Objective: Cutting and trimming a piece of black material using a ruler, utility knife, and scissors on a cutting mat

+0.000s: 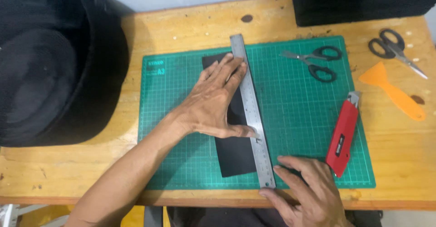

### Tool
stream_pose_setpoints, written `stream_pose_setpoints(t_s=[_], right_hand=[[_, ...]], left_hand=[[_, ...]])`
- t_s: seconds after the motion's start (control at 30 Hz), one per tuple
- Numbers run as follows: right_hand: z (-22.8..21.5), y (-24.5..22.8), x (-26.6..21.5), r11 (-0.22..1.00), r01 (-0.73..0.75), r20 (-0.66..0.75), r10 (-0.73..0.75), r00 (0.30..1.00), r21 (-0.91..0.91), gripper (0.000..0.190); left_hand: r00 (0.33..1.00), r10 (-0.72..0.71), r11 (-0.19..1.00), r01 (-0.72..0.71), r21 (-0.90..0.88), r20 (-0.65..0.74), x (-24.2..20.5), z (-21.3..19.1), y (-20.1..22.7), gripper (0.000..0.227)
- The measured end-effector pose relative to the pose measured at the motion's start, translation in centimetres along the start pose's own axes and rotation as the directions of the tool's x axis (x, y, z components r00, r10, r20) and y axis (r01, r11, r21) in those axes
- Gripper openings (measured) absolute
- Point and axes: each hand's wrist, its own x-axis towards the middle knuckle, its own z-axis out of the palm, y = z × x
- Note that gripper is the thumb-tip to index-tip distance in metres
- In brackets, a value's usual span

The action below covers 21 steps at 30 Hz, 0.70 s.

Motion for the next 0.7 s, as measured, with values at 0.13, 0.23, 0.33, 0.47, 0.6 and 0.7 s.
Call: stream_pose_setpoints(t_s=[0.13,0.23,0.33,0.47,0.6,0.7], right_hand=[[-0.7,-0.3,0.6,1.0,0.016,0.046,-0.017,0.999,0.019,0.045],[-0.8,-0.4,0.9,0.999,0.028,0.044,-0.029,0.999,0.032,0.039],[-1.1,-0.7,1.2,0.999,0.039,0.04,-0.04,0.998,0.029,0.039],[-1.3,-1.0,1.4,0.997,-0.065,0.085,0.061,0.995,0.035,0.043],[-1.4,-1.0,1.3,0.98,-0.194,0.2,0.182,0.963,0.041,0.053],[-1.2,-1.4,1.2,0.959,-0.277,0.205,0.261,0.943,0.055,0.049]], left_hand=[[0.997,-0.023,0.999,0.021,0.031,0.073,0.0,0.4,0.1,0.15],[0.997,-0.03,1.0,0.03,0.009,0.065,0.0,0.3,0.0,0.15],[0.998,-0.028,1.0,0.027,0.014,0.056,0.0,0.4,0.0,0.151],[0.997,-0.04,0.999,0.04,-0.004,0.067,0.0,0.3,0.0,0.151],[0.996,-0.05,0.999,0.051,-0.004,0.075,0.0,0.4,0.1,0.153],[0.995,-0.053,0.998,0.055,-0.019,0.086,0.0,0.2,0.1,0.152]])
